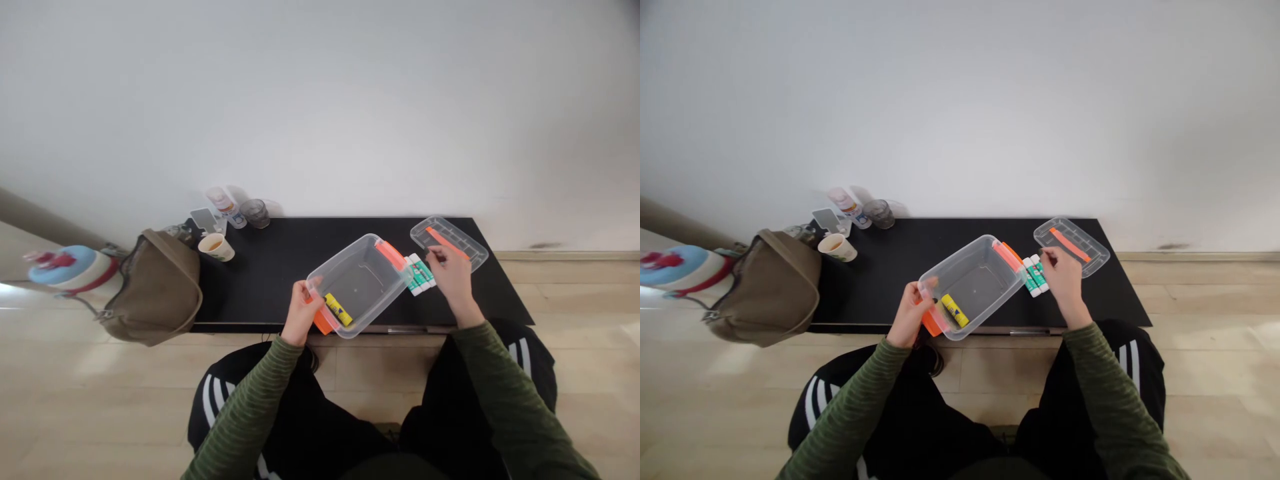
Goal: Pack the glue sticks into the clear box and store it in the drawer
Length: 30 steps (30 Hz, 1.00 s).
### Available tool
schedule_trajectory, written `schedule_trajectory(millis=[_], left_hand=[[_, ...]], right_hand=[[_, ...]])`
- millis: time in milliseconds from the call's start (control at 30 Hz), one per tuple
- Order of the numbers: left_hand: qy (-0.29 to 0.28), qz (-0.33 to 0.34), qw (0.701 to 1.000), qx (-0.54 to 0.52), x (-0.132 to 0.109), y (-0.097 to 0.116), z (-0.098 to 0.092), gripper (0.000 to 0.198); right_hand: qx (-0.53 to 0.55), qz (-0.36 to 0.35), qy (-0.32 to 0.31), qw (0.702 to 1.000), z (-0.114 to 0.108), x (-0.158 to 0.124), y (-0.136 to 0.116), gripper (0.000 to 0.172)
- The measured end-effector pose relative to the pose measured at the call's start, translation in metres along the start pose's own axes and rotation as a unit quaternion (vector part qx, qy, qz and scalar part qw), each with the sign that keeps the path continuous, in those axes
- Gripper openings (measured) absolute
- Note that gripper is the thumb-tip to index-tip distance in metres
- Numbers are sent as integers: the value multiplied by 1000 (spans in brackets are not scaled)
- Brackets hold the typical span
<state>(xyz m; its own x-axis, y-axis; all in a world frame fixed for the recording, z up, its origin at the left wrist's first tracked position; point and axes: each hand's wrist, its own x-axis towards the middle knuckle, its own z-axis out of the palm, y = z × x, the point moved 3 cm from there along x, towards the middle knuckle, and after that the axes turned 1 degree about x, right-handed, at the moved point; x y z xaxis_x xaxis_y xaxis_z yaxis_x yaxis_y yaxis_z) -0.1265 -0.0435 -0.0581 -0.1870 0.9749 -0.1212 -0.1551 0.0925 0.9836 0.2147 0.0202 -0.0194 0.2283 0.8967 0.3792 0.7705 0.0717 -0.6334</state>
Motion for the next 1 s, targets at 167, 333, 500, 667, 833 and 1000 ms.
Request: schedule_trajectory(millis=[167, 333, 500, 667, 833, 1000], left_hand=[[0, -7, 1000, -2, 0, -6, 1, 34], [11, -1, 1000, 4, 3, -9, 0, 33], [14, -5, 1000, 0, 5, -11, 0, 34], [13, -4, 1000, 2, 6, -12, 0, 34], [11, -4, 1000, 2, 7, -14, 0, 33], [17, -2, 1000, 4, 8, -15, 0, 33]], right_hand=[[-116, 32, -128, 984, 21, 6, 66, 26], [-169, 29, -148, 974, 39, -4, 86, 25], [-181, 53, -164, 968, 46, -3, 101, 27], [-201, 64, -180, 961, 51, -3, 109, 32], [-214, 56, -182, 958, 53, -3, 107, 33], [-183, 71, -176, 965, 47, -3, 102, 32]])
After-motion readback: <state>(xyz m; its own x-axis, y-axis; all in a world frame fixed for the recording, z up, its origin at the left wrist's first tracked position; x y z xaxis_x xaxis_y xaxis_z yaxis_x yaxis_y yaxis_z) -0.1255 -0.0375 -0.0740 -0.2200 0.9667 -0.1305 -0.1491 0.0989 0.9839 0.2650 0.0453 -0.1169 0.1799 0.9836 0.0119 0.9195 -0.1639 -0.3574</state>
